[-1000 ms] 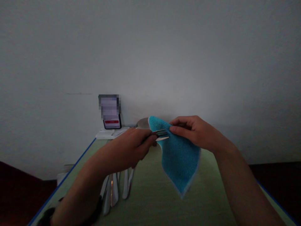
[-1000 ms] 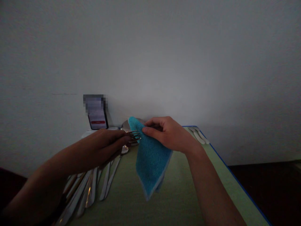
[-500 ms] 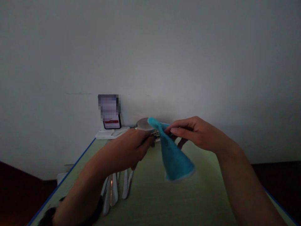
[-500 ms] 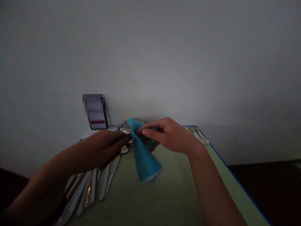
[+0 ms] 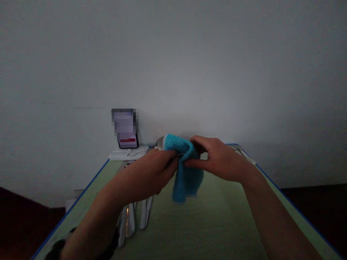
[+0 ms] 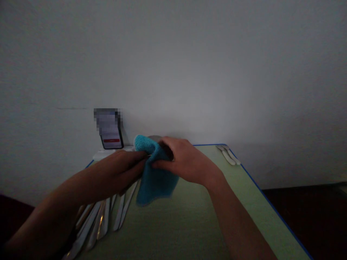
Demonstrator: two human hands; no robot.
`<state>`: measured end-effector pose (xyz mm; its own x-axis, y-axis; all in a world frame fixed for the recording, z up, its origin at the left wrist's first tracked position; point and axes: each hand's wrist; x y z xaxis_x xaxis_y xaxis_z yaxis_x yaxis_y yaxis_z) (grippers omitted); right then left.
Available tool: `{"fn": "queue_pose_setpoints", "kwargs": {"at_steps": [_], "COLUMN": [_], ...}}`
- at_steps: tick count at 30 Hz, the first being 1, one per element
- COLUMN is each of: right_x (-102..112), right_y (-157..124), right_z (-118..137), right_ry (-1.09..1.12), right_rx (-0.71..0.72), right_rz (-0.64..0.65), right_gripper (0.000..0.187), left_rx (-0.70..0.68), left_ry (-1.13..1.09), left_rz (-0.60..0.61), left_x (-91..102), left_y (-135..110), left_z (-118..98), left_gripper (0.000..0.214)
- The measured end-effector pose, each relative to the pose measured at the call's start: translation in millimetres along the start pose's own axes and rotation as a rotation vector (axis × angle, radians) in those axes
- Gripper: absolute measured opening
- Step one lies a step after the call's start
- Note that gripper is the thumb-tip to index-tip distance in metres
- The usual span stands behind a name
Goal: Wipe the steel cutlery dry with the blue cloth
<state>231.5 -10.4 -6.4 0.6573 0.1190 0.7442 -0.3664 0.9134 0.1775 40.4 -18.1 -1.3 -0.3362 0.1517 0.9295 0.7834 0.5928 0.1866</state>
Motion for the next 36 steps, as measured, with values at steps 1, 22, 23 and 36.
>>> {"fn": "queue_pose_setpoints", "kwargs": {"at_steps": [1, 22, 23, 36], "right_x": [1.7, 4.2, 3.6, 14.4], "right_y": [-0.1, -0.4, -0.1, -1.3], "right_z": [-0.9, -5.7, -5.1, -18.6], "right_ry": [-0.026, -0.068, -0.087, -0.062], "right_rx": [0.018, -0.014, -0.010, -0.125], "right_rz": [0.007, 0.070, 0.050, -0.033], "right_gripper": [0.019, 0.020, 0.019, 0.023], "left_rx": [-0.001, 0.124, 0.121, 0.085], "left_ry": [-0.023, -0.251, -0.253, -0.009], "left_rz": [0.006, 0.046, 0.043, 0.029], "left_x": [-0.2, 4.2, 4.0, 6.8], "left_y": [-1.0, -4.6, -3.8, -9.1], "left_z": [0.7, 2.0, 1.1, 4.8], "left_gripper": [0.023, 0.031, 0.030, 0.037]}}
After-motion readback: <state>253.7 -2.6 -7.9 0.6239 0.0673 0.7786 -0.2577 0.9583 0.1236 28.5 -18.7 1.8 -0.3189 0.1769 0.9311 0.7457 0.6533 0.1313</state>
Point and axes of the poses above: each hand's wrist, its own y-axis towards the middle knuckle, its own x-axis out of the back of the hand, z = x × y, and after that the axes turned 14 degrees about -x, right-handed
